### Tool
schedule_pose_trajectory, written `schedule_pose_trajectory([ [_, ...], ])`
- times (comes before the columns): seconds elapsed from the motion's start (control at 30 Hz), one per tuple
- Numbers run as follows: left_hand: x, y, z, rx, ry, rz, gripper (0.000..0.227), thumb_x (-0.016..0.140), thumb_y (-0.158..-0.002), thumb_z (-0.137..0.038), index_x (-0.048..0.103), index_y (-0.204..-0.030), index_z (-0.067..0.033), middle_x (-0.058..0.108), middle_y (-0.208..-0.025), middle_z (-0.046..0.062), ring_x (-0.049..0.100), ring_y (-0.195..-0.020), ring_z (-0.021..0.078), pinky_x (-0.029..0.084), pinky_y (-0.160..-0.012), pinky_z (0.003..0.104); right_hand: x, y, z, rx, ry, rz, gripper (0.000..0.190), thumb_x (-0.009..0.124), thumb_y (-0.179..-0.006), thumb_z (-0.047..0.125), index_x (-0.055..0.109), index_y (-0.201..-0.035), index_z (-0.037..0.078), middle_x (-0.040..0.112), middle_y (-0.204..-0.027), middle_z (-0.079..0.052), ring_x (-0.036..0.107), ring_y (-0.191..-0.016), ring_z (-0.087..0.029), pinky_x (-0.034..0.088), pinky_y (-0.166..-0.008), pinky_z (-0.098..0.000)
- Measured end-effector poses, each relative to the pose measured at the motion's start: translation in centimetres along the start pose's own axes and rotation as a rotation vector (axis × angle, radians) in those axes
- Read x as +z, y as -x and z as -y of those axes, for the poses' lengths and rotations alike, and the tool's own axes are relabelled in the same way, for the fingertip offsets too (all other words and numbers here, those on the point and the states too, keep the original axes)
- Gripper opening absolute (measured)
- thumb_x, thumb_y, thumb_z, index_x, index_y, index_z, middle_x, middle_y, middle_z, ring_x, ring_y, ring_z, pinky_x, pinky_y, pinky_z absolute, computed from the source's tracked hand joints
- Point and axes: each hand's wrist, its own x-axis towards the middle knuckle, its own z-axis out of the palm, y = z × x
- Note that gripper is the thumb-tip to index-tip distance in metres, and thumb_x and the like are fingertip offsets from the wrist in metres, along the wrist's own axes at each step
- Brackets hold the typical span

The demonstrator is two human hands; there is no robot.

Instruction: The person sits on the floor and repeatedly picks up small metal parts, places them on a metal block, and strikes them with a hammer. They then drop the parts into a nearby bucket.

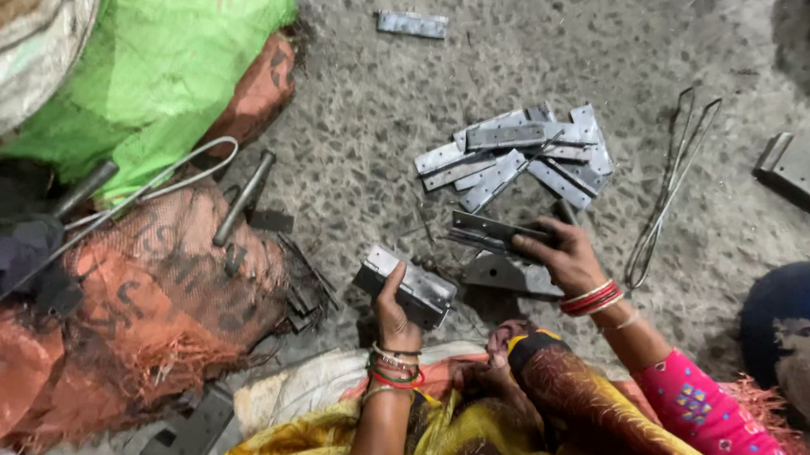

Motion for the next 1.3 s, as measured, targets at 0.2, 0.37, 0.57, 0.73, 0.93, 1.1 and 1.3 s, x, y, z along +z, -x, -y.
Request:
schedule_pose_trajectory([
  [0.2, 0.0, -0.3, -0.3, 0.043, -0.030, -0.013, 0.018, 0.076, -0.087, -0.018, 0.069, -0.101, -0.0115, 0.070, -0.090, 0.002, 0.070, -0.082, 0.0209, 0.055, -0.077, 0.038, -1.1, -0.2, -0.1, 0.106, 0.364, -0.093, 0.036, 0.080, -0.086, 0.022, 0.075, -0.113, -0.002, 0.074, -0.083, -0.005, 0.066, -0.073, -0.014, 0.053, -0.067, -0.0291],
  [0.37, 0.8, -0.7, -0.3, -0.011, -0.023, 0.015, 0.020, 0.075, -0.087, -0.022, 0.067, -0.102, -0.0118, 0.071, -0.090, 0.002, 0.070, -0.081, 0.0220, 0.056, -0.076, 0.038, -2.6, -0.7, -0.8, 0.274, -0.034, -0.036, 0.033, 0.080, -0.089, 0.024, 0.078, -0.106, -0.004, 0.068, -0.077, -0.004, 0.060, -0.065, -0.014, 0.047, -0.057, -0.0306],
  [0.57, 0.3, 1.0, -0.1, -0.026, -0.077, 0.077, 0.023, 0.073, -0.091, -0.026, 0.068, -0.109, -0.0120, 0.072, -0.097, 0.004, 0.071, -0.087, 0.0229, 0.057, -0.081, 0.041, -0.5, 2.2, 0.9, -0.023, 0.412, -0.132, 0.024, 0.074, -0.099, 0.026, 0.078, -0.105, 0.003, 0.072, -0.075, -0.011, 0.063, -0.066, -0.013, 0.050, -0.060, -0.0320],
  [0.73, 1.3, 1.1, 1.1, -0.102, 0.025, 0.244, 0.041, 0.067, -0.089, -0.038, 0.068, -0.118, -0.0091, 0.072, -0.107, 0.008, 0.072, -0.095, 0.0244, 0.059, -0.086, 0.040, 6.4, 6.2, 4.4, -0.734, 1.054, 0.010, 0.053, 0.082, -0.067, 0.015, 0.075, -0.119, 0.022, 0.077, -0.116, -0.005, 0.071, -0.098, -0.026, 0.049, -0.087, -0.0472],
  [0.93, 1.9, 2.0, 1.3, -0.008, -0.266, 0.174, 0.033, 0.079, -0.089, -0.014, 0.065, -0.118, -0.0098, 0.068, -0.109, 0.004, 0.069, -0.096, 0.0227, 0.057, -0.084, 0.040, 5.9, 7.3, 3.9, -0.579, 0.840, 0.045, 0.053, 0.082, -0.081, 0.043, 0.068, -0.124, 0.016, 0.070, -0.126, -0.009, 0.067, -0.101, -0.024, 0.045, -0.093, -0.0465],
  [1.1, 5.6, 3.7, 2.9, 0.273, -0.500, 0.237, 0.035, 0.085, -0.082, -0.005, 0.066, -0.111, -0.0010, 0.073, -0.102, 0.004, 0.072, -0.090, 0.0199, 0.058, -0.080, 0.037, -3.7, 6.7, 0.0, -0.304, 1.084, -0.225, 0.043, 0.074, -0.088, 0.039, 0.069, -0.122, 0.014, 0.071, -0.104, -0.013, 0.068, -0.094, -0.034, 0.051, -0.080, -0.0474],
  [1.3, 10.7, 4.2, 9.1, 0.575, -0.723, 0.500, 0.050, 0.088, -0.082, -0.010, 0.057, -0.122, -0.0048, 0.069, -0.097, 0.004, 0.066, -0.081, 0.0180, 0.056, -0.073, 0.037, -9.7, 7.9, -8.3, 0.087, 1.288, -0.237, 0.041, 0.071, -0.086, 0.041, 0.061, -0.109, 0.008, 0.067, -0.098, -0.017, 0.067, -0.091, -0.040, 0.053, -0.074, -0.0534],
])
